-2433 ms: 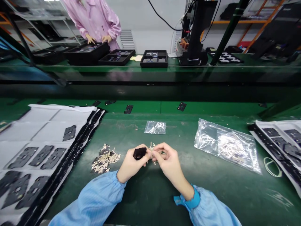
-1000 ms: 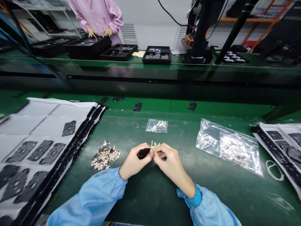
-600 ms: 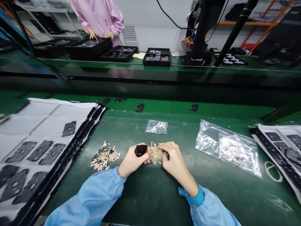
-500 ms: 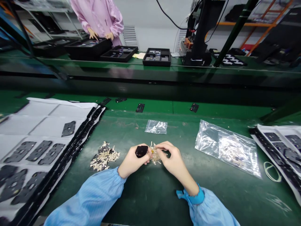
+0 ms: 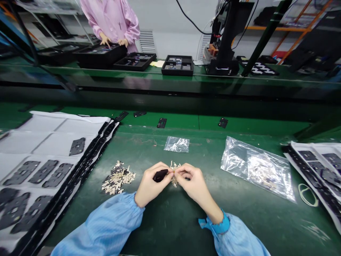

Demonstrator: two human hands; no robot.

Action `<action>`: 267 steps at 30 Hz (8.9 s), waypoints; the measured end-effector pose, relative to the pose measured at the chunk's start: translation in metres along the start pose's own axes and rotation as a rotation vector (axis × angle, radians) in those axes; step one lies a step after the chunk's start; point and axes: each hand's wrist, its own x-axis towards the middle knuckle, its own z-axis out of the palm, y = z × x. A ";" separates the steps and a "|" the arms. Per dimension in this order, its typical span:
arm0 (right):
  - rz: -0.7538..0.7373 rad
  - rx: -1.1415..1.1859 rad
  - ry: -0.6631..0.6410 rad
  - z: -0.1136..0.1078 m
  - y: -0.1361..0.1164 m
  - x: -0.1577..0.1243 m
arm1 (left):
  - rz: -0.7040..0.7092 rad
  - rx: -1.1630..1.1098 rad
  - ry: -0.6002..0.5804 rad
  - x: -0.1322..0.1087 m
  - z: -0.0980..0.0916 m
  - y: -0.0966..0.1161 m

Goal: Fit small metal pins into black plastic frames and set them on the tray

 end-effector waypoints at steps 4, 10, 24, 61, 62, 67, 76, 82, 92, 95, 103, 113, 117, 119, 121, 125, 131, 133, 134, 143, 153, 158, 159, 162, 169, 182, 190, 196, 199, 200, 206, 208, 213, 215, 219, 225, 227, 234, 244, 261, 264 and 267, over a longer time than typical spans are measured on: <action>-0.073 -0.106 0.007 0.004 -0.001 -0.002 | -0.006 0.034 -0.010 -0.003 0.003 -0.002; 0.016 0.024 0.050 0.000 0.000 -0.001 | -0.063 0.085 0.047 0.002 -0.001 -0.005; 0.083 0.054 0.223 -0.011 -0.001 0.005 | 0.018 0.280 -0.051 -0.001 -0.004 -0.006; 0.083 0.252 0.242 0.016 0.000 -0.004 | -0.444 -0.556 -0.026 -0.002 0.006 0.000; 0.082 0.245 0.242 0.017 0.001 -0.005 | -0.439 -0.545 -0.031 -0.002 0.006 0.001; -0.004 0.144 0.226 0.020 0.003 -0.007 | -0.461 -0.562 -0.011 -0.001 0.005 0.003; 0.112 0.359 0.077 0.015 -0.017 -0.012 | -0.583 -0.772 0.234 0.009 -0.008 -0.007; 0.235 0.404 -0.009 0.011 -0.020 -0.012 | -0.506 -0.615 0.229 0.014 -0.016 -0.007; 0.298 0.384 -0.016 0.010 -0.020 -0.011 | -0.413 -0.510 0.178 0.008 -0.012 -0.008; 0.298 0.384 -0.015 0.011 -0.020 -0.010 | -0.403 -0.512 0.166 0.007 -0.011 -0.008; 0.310 0.369 0.012 0.011 -0.018 -0.010 | -0.414 -0.490 0.165 0.007 -0.012 -0.007; 0.317 0.385 0.003 0.011 -0.018 -0.008 | -0.418 -0.495 0.164 0.008 -0.012 -0.006; 0.319 0.386 0.010 0.011 -0.018 -0.009 | -0.416 -0.502 0.165 0.008 -0.012 -0.007; 0.319 0.384 0.014 0.012 -0.018 -0.009 | -0.416 -0.500 0.167 0.008 -0.012 -0.008; 0.320 0.385 0.013 0.012 -0.018 -0.009 | -0.418 -0.496 0.171 0.008 -0.011 -0.008; 0.322 0.385 0.006 0.012 -0.019 -0.009 | -0.420 -0.513 0.176 0.008 -0.011 -0.008; 0.310 0.381 0.012 0.012 -0.018 -0.010 | -0.425 -0.527 0.183 0.009 -0.011 -0.007; 0.313 0.379 0.016 0.013 -0.019 -0.009 | -0.427 -0.526 0.182 0.009 -0.012 -0.006; 0.316 0.378 0.018 0.013 -0.019 -0.009 | -0.428 -0.523 0.182 0.009 -0.012 -0.006; 0.349 0.425 0.016 0.013 -0.022 -0.009 | -0.431 -0.531 0.184 0.009 -0.012 -0.005; 0.426 0.627 -0.035 0.008 -0.013 -0.006 | -0.444 -0.546 0.179 0.008 -0.012 -0.004; 0.467 0.667 -0.016 0.005 -0.008 -0.003 | -0.466 -0.612 0.149 0.010 -0.013 0.000; 0.469 0.660 -0.009 0.004 -0.007 -0.002 | -0.475 -0.618 0.143 0.010 -0.013 0.001; 0.451 0.615 0.012 0.003 -0.008 -0.002 | -0.494 -0.627 0.128 0.010 -0.015 0.004; 0.400 0.487 0.057 0.009 -0.006 -0.002 | -0.516 -0.694 0.069 0.009 -0.016 0.008; 0.409 0.505 0.104 0.017 -0.005 -0.006 | -0.496 -0.672 0.071 0.007 -0.014 0.007; 0.436 0.546 0.076 0.015 -0.008 -0.005 | -0.467 -0.661 0.072 0.006 -0.013 0.009; 0.460 0.617 0.052 0.015 -0.006 -0.003 | -0.442 -0.649 0.084 0.003 -0.010 0.006; 0.472 0.647 0.055 0.016 -0.006 -0.003 | -0.418 -0.648 0.082 0.002 -0.010 0.005; 0.475 0.656 0.058 0.016 -0.006 -0.003 | -0.408 -0.653 0.078 0.002 -0.010 0.005; 0.517 0.783 0.033 0.015 -0.011 -0.004 | -0.371 -0.675 0.073 -0.001 -0.008 0.004; 0.547 0.854 0.000 0.015 -0.013 -0.004 | -0.361 -0.686 0.071 -0.002 -0.008 0.004; 0.559 0.926 -0.069 0.017 -0.012 -0.005 | -0.343 -0.681 0.076 -0.001 -0.007 0.007; 0.466 0.846 -0.046 0.017 -0.012 -0.006 | -0.348 -0.680 0.103 -0.001 -0.006 0.007; 0.310 0.629 0.011 0.018 -0.011 -0.009 | -0.344 -0.714 0.158 -0.001 -0.005 0.007; 0.265 0.474 0.093 0.024 -0.009 -0.012 | -0.333 -0.720 0.146 -0.002 -0.004 0.008; 0.265 0.486 0.100 0.025 -0.007 -0.012 | -0.331 -0.729 0.148 -0.002 -0.003 0.009; 0.274 0.566 0.089 0.025 -0.008 -0.012 | -0.307 -0.847 0.153 -0.006 0.001 0.009; 0.060 0.388 0.124 0.025 -0.002 -0.008 | -0.238 -0.721 0.100 -0.004 -0.003 0.005; -0.450 -0.544 0.040 0.007 -0.007 -0.014 | 0.043 -0.146 0.050 0.002 -0.016 0.014; -0.522 -0.675 0.046 0.007 -0.003 -0.015 | 0.069 -0.088 0.068 0.002 -0.016 0.018; -0.573 -0.798 0.049 0.008 -0.001 -0.017 | 0.096 -0.019 0.066 0.001 -0.015 0.019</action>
